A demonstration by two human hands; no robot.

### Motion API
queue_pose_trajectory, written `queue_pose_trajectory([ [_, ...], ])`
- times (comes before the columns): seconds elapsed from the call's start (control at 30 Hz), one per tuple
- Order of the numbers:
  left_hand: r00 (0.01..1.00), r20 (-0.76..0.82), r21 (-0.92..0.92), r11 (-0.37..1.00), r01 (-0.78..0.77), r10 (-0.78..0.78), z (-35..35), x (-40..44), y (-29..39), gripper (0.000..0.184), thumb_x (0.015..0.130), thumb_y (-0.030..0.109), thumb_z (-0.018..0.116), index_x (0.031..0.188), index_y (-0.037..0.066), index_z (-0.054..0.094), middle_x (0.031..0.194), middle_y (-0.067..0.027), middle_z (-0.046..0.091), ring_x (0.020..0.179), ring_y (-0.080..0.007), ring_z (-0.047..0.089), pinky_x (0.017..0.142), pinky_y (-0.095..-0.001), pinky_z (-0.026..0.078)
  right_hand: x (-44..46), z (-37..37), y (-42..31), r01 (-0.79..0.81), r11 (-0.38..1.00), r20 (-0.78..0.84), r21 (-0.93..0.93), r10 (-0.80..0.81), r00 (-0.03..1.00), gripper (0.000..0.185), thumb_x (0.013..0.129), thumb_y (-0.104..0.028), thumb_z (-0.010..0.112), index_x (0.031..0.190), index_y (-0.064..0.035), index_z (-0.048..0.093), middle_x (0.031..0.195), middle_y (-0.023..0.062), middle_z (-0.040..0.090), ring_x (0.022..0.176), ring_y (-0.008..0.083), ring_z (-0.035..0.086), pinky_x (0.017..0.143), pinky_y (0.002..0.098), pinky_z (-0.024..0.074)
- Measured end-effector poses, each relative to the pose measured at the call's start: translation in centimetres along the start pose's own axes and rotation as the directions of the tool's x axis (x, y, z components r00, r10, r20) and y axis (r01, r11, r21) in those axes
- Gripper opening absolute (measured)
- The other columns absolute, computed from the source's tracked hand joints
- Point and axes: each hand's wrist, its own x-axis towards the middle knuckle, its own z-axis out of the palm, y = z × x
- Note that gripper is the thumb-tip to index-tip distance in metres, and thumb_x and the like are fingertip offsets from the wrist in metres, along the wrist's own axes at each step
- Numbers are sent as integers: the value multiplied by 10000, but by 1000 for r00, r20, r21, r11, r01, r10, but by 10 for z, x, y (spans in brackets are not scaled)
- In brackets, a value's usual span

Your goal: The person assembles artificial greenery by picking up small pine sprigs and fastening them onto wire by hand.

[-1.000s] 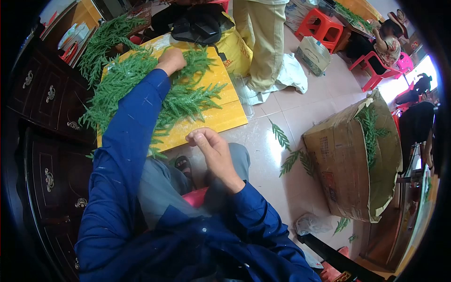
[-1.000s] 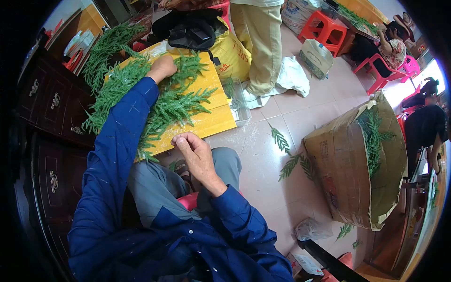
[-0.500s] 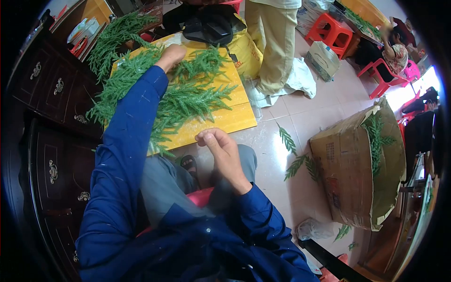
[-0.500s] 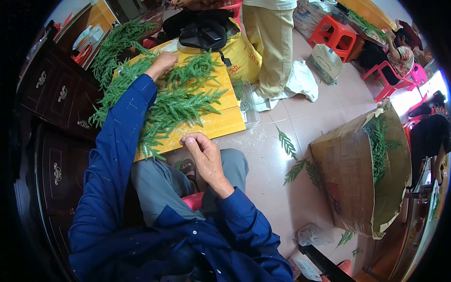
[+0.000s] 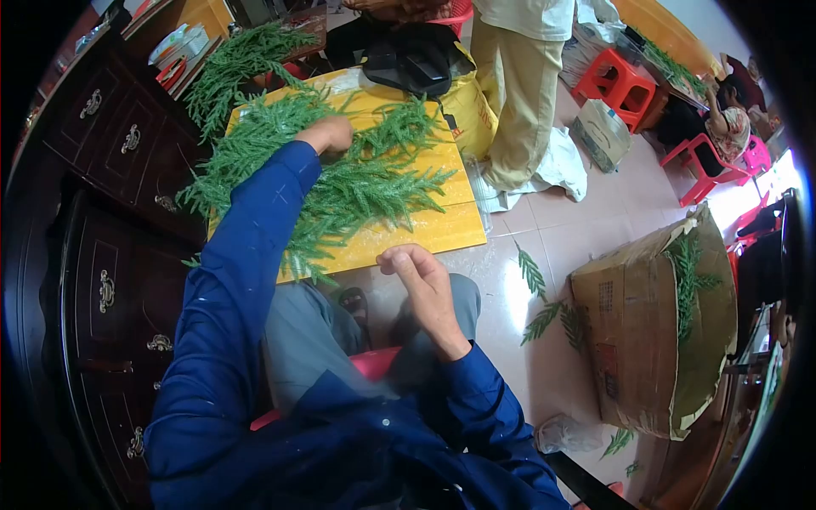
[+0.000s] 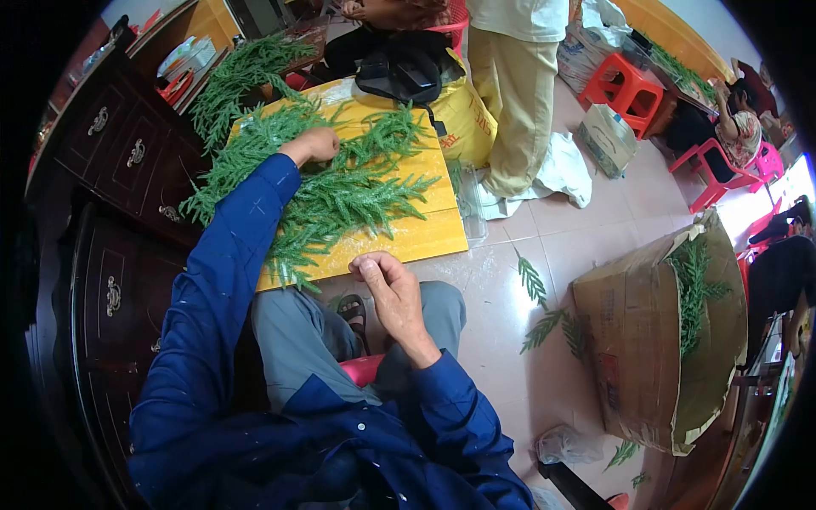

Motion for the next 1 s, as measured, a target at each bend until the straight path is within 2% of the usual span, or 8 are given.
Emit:
queue_pose_trajectory([
  [0.17, 998, -29, -106, 992, -61, 59, 1, -15, -2, 222, 728, 181, 590, 899, 81, 691, 861, -151, 675, 811, -320, 643, 715, -399, 495, -1, 3, -2, -1, 999, -5, -46, 0, 1000, 232, 971, -189, 510, 947, 21, 608, 884, 32, 632, 845, 98, 569, 793, 246, 461],
  [0.3, 983, -92, -155, 977, 145, -160, -14, -29, 5, 307, 768, 347, 577, 768, 63, 693, 784, -160, 665, 772, -328, 638, 719, -416, 495, -1, 2, 0, 13, 997, 5, -70, -13, 1000, 234, 970, -187, 511, 945, 23, 610, 882, 31, 632, 839, 96, 570, 785, 243, 463],
  [0.4, 974, -197, -70, 993, 98, -110, -22, -37, 14, 383, 778, 419, 563, 694, 64, 683, 751, -163, 660, 742, -340, 632, 712, -436, 493, -1, 2, 0, 9, 997, 1, -78, -9, 1000, 234, 970, -186, 510, 943, 23, 612, 881, 31, 633, 843, 96, 571, 789, 243, 464],
  [0.63, 966, -219, -289, 955, 68, -135, -14, -26, 7, 476, 806, 467, 543, 691, 21, 663, 695, -170, 643, 671, -318, 623, 682, -419, 486, 0, 0, -3, -3, 996, -5, -92, 2, 1000, 232, 966, -186, 515, 940, 24, 611, 881, 33, 636, 849, 97, 574, 796, 248, 466],
  [0.7, 978, -138, -460, 885, 77, -156, -26, -31, -2, 488, 807, 475, 557, 804, 5, 687, 757, -157, 666, 676, -290, 631, 680, -380, 486, -1, 1, -3, -5, 996, -5, -85, 5, 1000, 229, 965, -184, 516, 940, 23, 610, 881, 33, 636, 848, 96, 573, 796, 248, 465],
  [0.73, 957, -231, -630, 777, -8, -177, -19, -33, -10, 481, 833, 437, 574, 682, -16, 631, 599, -86, 612, 528, -184, 540, 576, -332, 429, -1, 1, -2, -3, 997, -7, -78, 3, 1000, 228, 965, -183, 516, 941, 23, 609, 880, 34, 636, 847, 95, 572, 795, 247, 465],
  [0.87, 887, -413, -872, 368, -322, -204, -2, -22, -38, 378, 880, 318, 606, 686, -5, 627, 636, 33, 558, 580, -58, 456, 548, -266, 372, -1, -2, 3, -26, 997, 41, -79, 29, 999, 222, 959, -174, 516, 986, 27, 607, 939, 59, 631, 892, 125, 557, 833, 275, 440],
  [1.0, 887, -417, -883, 319, -345, -196, -17, -56, -36, 248, 905, 230, 580, 831, 6, 656, 691, 80, 520, 620, -35, 420, 583, -222, 352, -1, 0, 2, -31, 998, 31, -56, 33, 999, 200, 951, -155, 529, 989, 27, 601, 935, 56, 629, 884, 124, 559, 833, 273, 446],
])
